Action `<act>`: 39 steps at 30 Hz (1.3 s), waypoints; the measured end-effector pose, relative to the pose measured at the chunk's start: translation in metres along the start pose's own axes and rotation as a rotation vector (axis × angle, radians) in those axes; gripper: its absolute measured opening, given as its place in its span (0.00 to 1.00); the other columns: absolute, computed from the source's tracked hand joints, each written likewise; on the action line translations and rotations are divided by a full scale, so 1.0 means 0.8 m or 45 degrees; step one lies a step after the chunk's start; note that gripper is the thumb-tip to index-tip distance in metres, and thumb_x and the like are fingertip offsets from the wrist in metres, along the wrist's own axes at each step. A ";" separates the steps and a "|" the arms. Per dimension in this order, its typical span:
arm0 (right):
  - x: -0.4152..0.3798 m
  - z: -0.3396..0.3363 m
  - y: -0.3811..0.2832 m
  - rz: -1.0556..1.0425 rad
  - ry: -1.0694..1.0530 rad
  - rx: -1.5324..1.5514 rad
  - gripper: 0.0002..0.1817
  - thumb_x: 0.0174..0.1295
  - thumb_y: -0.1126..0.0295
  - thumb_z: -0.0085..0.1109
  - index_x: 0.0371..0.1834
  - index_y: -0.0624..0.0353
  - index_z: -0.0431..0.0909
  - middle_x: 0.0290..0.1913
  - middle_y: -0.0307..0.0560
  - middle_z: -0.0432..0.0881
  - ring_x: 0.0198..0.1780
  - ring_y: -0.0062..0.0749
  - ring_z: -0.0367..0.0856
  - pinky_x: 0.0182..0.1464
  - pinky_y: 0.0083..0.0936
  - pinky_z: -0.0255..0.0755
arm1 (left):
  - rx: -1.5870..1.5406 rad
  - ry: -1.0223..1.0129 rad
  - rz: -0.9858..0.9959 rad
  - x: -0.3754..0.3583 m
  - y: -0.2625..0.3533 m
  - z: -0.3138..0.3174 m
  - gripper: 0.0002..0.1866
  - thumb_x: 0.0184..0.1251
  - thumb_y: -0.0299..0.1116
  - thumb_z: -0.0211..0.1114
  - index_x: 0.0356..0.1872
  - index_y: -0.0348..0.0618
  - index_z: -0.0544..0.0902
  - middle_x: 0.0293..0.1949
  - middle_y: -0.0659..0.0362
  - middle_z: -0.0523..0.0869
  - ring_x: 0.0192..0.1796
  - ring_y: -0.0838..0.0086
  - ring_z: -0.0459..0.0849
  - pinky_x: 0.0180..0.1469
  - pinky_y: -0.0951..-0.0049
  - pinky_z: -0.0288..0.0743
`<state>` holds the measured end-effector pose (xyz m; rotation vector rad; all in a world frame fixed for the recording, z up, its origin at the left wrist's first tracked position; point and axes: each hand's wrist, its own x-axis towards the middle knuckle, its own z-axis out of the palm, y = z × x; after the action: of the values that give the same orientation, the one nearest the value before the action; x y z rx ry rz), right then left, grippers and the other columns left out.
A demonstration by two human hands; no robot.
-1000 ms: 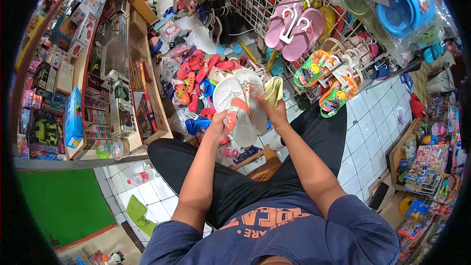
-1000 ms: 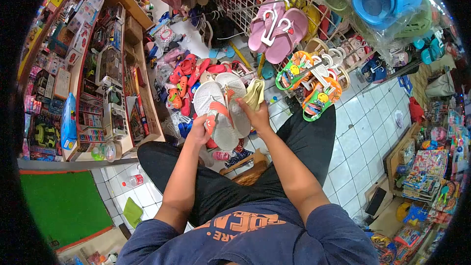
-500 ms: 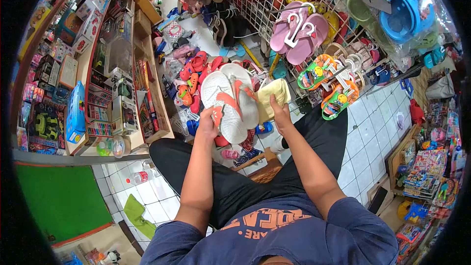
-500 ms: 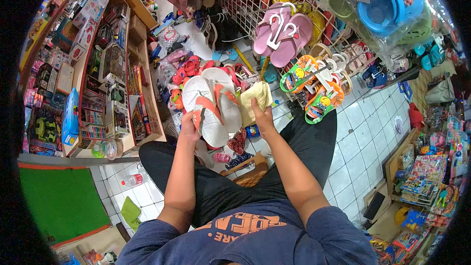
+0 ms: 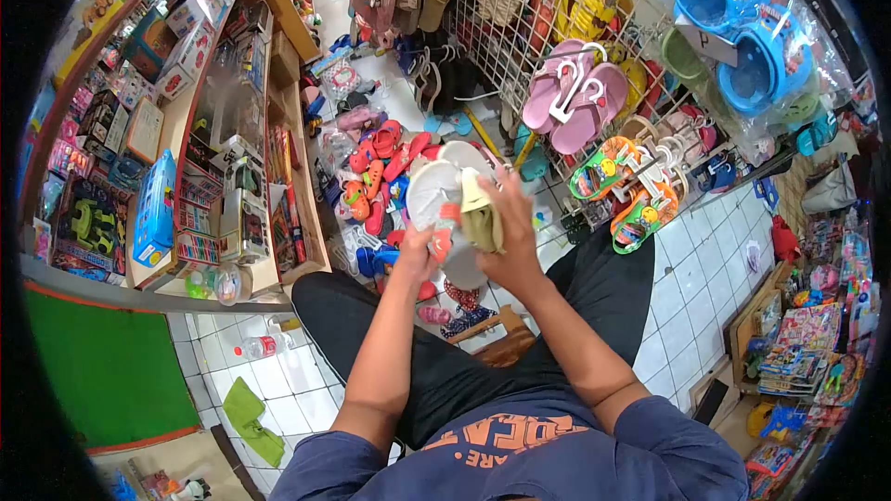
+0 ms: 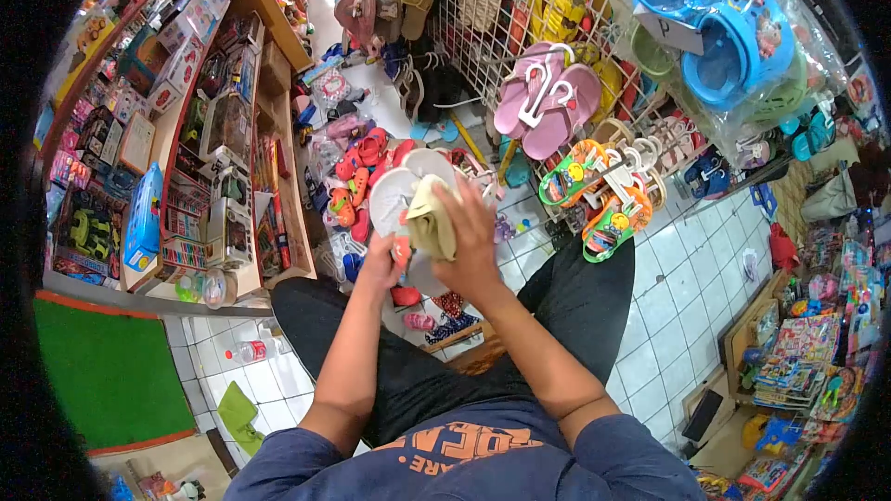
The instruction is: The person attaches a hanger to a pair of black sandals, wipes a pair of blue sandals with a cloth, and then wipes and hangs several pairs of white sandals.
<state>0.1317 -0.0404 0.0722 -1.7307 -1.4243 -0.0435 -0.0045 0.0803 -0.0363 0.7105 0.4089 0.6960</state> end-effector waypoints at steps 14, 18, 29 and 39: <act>-0.008 -0.030 0.030 -0.209 -0.265 0.309 0.43 0.37 0.68 0.76 0.65 0.51 0.71 0.66 0.59 0.70 0.68 0.58 0.65 0.71 0.48 0.57 | -0.561 -0.429 -0.315 0.007 0.035 0.048 0.41 0.55 0.43 0.62 0.72 0.44 0.60 0.67 0.47 0.70 0.65 0.53 0.74 0.69 0.55 0.66; -0.016 -0.038 0.044 -0.237 -0.446 0.290 0.40 0.39 0.68 0.75 0.63 0.50 0.74 0.65 0.55 0.73 0.68 0.55 0.67 0.71 0.47 0.57 | -0.078 -0.260 -0.428 0.017 0.013 0.034 0.34 0.70 0.38 0.58 0.74 0.47 0.55 0.66 0.51 0.71 0.64 0.62 0.75 0.62 0.62 0.74; -0.028 -0.039 0.060 0.662 -0.152 0.608 0.28 0.44 0.81 0.66 0.55 0.61 0.77 0.56 0.49 0.81 0.63 0.46 0.76 0.66 0.38 0.66 | 0.098 0.170 -0.430 0.019 -0.001 0.084 0.22 0.71 0.39 0.57 0.63 0.42 0.71 0.51 0.57 0.81 0.52 0.70 0.82 0.54 0.65 0.77; -0.019 -0.014 -0.001 -0.190 -0.658 -0.300 0.46 0.37 0.64 0.76 0.68 0.46 0.68 0.71 0.45 0.67 0.75 0.41 0.57 0.72 0.66 0.37 | -0.343 -0.126 -0.461 0.049 -0.016 0.036 0.18 0.77 0.40 0.46 0.57 0.40 0.75 0.46 0.51 0.84 0.44 0.64 0.87 0.47 0.65 0.83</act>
<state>0.1308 -0.0592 0.0717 -1.9074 -1.9901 0.1740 0.0449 0.0874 -0.0299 0.3987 0.3337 0.3618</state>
